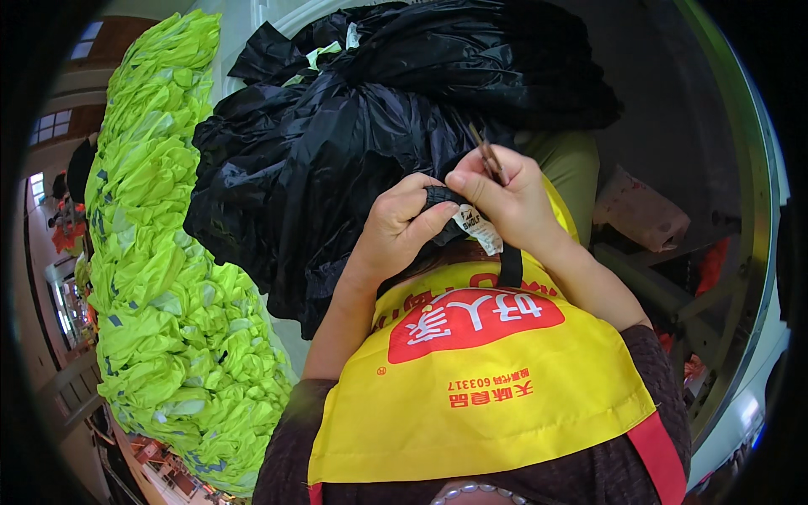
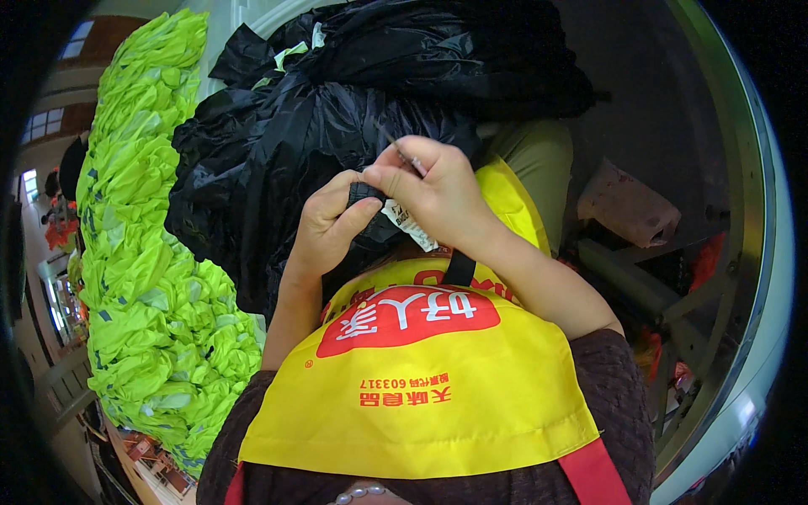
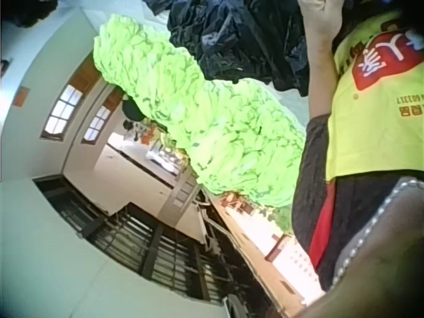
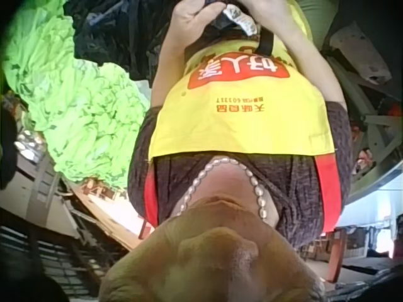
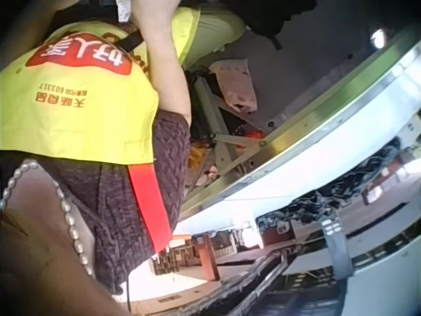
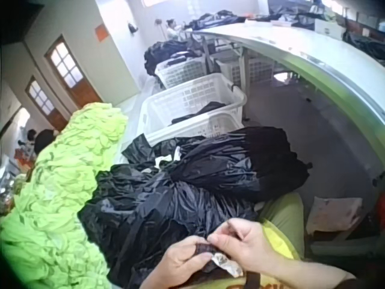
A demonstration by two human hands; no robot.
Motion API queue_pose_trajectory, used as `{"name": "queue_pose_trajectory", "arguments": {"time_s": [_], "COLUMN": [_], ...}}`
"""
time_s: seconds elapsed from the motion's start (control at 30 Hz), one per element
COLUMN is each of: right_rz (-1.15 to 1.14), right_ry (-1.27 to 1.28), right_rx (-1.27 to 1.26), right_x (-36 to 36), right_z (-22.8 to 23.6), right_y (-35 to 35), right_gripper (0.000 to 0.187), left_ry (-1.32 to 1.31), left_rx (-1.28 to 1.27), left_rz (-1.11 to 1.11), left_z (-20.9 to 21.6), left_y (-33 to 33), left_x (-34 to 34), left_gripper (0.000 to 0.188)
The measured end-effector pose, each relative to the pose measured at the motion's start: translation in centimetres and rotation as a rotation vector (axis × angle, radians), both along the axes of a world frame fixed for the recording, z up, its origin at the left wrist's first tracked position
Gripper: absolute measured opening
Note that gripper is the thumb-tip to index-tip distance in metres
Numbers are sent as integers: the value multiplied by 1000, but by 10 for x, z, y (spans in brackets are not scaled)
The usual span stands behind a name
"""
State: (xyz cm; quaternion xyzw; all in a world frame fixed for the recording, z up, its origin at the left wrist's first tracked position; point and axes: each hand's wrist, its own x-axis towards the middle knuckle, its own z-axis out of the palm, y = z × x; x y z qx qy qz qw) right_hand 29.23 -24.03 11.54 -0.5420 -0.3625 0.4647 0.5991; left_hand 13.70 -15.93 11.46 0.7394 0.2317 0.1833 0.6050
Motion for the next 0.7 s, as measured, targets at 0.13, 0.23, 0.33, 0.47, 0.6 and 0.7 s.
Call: {"name": "queue_pose_trajectory", "arguments": {"time_s": [0.13,0.23,0.33,0.47,0.6,0.7], "right_rz": [-49,114,268,429,495,519], "right_ry": [-6,-102,-105,-438,-523,-549], "right_rx": [-36,-45,-80,-32,-50,-60], "right_x": [21,37,46,52,51,50], "right_z": [6,5,0,-8,-5,-1], "right_y": [6,4,-4,-10,-10,-8], "right_gripper": [15,27,36,38,37,40], "left_ry": [-24,-31,-29,-40,-8,1], "left_rx": [-41,-20,-5,-45,3,59], "left_rz": [-44,-42,-39,-32,-81,-103], "left_z": [-5,-7,-8,-4,-2,-1], "left_y": [2,3,4,3,3,2], "left_x": [-3,-7,-9,-8,-7,-4], "left_gripper": [11,12,13,13,13,13]}}
